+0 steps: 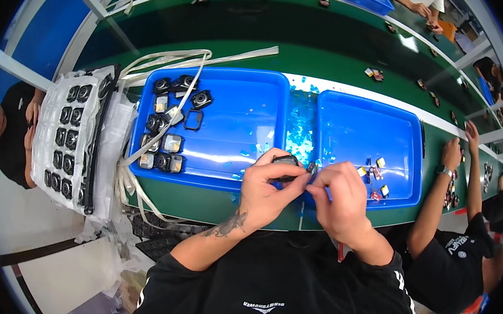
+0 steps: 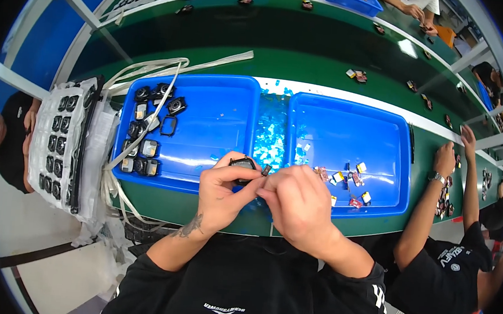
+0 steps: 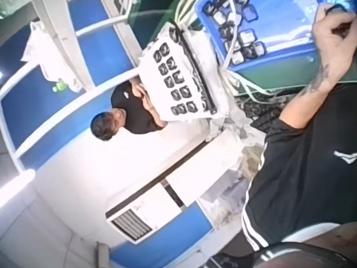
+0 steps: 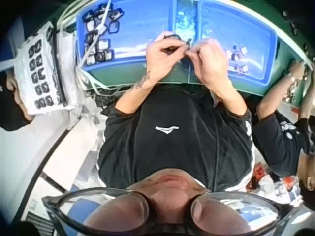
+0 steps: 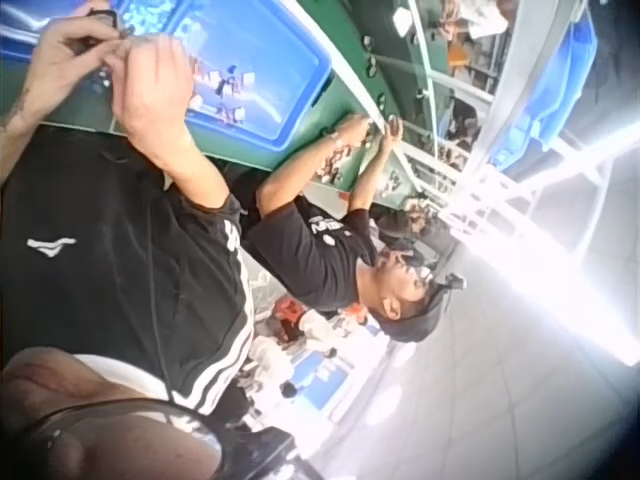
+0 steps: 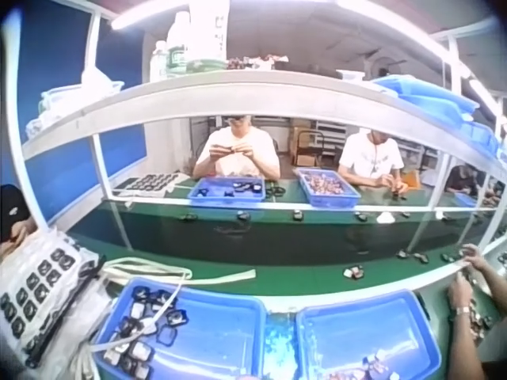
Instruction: The recorder is assembling small electronic components on a workbench in a factory setting.
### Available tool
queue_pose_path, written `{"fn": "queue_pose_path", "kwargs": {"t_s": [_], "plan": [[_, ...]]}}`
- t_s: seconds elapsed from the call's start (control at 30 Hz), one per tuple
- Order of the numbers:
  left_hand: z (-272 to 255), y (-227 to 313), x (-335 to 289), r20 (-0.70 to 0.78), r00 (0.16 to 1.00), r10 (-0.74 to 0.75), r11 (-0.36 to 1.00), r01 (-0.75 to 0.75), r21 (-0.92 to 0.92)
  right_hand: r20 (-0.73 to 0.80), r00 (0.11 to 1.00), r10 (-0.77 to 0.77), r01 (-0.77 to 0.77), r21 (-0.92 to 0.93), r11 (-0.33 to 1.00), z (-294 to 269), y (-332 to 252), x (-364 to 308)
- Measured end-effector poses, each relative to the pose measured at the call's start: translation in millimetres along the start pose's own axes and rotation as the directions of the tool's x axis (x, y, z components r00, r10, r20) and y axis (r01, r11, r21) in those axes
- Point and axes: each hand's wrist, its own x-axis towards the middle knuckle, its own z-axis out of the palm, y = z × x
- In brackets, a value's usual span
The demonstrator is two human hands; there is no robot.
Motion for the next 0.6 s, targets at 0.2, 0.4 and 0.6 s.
{"fn": "queue_pose_path", "kwargs": {"t_s": [0.2,0.4,0.6], "plan": [[-13.1,3.5,-1.3,0.064,0.985,-0.162,0.955,0.172,-0.242,0.07,0.949,0.307,-0.311,0.061,0.948,4.0,39.2,1.9],[-18.9,7.1,-1.8,0.247,0.929,-0.275,0.867,0.35,-0.354,0.432,0.816,0.385,-0.578,0.642,0.504,5.0,32.0,-4.3],[-14.7,11.1,-1.9,0.095,0.943,-0.319,0.835,0.327,-0.443,0.211,0.891,0.401,-0.354,0.878,0.323,9.8,32.1,-18.6]]}}
